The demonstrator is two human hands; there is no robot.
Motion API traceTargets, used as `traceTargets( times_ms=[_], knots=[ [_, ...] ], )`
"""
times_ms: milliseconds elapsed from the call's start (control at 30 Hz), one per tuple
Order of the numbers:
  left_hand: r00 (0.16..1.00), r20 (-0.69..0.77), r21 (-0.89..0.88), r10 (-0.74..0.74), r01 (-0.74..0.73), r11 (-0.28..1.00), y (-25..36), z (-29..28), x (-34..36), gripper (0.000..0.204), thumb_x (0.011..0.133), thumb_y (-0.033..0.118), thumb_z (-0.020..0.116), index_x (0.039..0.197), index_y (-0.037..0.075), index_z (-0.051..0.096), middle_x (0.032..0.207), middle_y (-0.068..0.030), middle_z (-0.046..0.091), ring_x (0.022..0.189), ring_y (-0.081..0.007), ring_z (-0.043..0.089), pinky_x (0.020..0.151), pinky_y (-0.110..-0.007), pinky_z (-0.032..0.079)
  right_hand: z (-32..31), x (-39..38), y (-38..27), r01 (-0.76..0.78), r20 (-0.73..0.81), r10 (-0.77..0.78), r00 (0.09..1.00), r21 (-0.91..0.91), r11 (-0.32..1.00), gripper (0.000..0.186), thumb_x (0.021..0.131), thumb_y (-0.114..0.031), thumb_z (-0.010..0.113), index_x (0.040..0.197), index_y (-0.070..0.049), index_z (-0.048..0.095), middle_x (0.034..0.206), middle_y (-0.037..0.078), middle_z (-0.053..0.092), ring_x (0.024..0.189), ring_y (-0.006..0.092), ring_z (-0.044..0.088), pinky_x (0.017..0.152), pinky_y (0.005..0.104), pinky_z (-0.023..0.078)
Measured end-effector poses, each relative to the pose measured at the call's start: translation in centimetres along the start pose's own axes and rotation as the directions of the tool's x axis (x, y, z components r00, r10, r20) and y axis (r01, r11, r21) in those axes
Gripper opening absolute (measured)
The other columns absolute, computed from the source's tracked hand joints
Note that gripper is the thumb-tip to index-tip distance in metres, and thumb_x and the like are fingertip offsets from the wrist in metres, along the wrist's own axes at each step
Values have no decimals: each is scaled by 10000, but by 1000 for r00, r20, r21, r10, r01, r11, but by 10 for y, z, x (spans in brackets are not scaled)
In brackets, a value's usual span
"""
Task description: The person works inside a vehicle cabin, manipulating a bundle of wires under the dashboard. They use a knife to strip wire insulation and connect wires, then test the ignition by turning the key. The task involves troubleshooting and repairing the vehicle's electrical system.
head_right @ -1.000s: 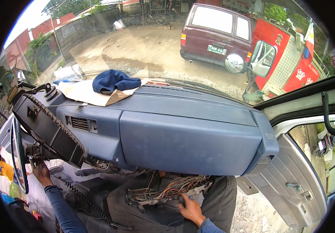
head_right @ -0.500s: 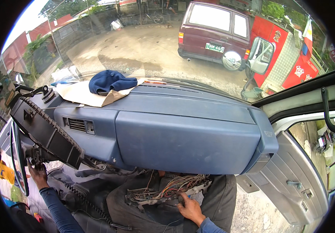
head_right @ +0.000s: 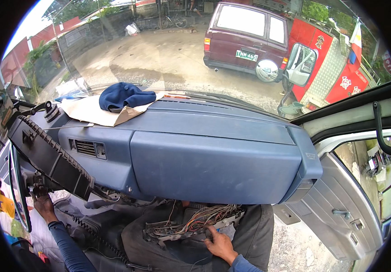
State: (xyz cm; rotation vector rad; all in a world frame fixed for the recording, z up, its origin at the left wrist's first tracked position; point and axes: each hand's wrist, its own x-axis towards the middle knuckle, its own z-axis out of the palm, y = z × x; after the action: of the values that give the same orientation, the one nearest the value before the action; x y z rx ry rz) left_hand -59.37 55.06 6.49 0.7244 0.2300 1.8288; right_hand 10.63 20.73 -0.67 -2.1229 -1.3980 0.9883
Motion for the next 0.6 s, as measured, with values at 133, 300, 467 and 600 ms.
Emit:
traceTargets(
  times_ms=[133, 300, 467, 600],
  knots=[
    [984, -174, -14, -29, 27, 1000, -3, 35, -9, 360, 1109, 244, 507, 1259, -49, 652, 1168, -198, 725, 1109, -302, 677, 1000, -392, 573, 0, 1, 1, -14, 9, 14, 1000, 9, 1000, 585, 867, -232, 664, 1434, -215, 523, 790, 228, 699, 814, 454, 713, 738, 527, 542],
    [887, -462, 234, 8, 113, 966, 14, 40, -7, 250, 1032, 311, 670, 1028, 61, 685, 911, -86, 678, 868, -204, 643, 825, -334, 564, 0, 2, -2, -8, 11, 8, 1000, -2, 1000, 580, 862, -227, 661, 1426, -213, 527, 772, 229, 692, 790, 446, 712, 730, 521, 541],
    [774, -623, 348, 112, 145, 926, -8, 85, -9, 301, 965, 404, 754, 895, 133, 641, 789, -20, 586, 699, -149, 574, 680, -268, 518, -2, 0, -3, -2, -3, 2, 1000, 14, 1000, 580, 862, -227, 653, 1427, -211, 524, 759, 231, 684, 774, 443, 709, 721, 522, 536],
    [798, -601, 359, 41, 224, 906, 11, 76, -16, 298, 968, 420, 745, 975, 139, 643, 847, -12, 589, 743, -146, 567, 699, -284, 508, -6, 0, -9, -20, 34, 20, 999, 11, 1000, 585, 863, -222, 648, 1433, -209, 517, 768, 229, 690, 779, 447, 709, 728, 526, 536]
  ],
)
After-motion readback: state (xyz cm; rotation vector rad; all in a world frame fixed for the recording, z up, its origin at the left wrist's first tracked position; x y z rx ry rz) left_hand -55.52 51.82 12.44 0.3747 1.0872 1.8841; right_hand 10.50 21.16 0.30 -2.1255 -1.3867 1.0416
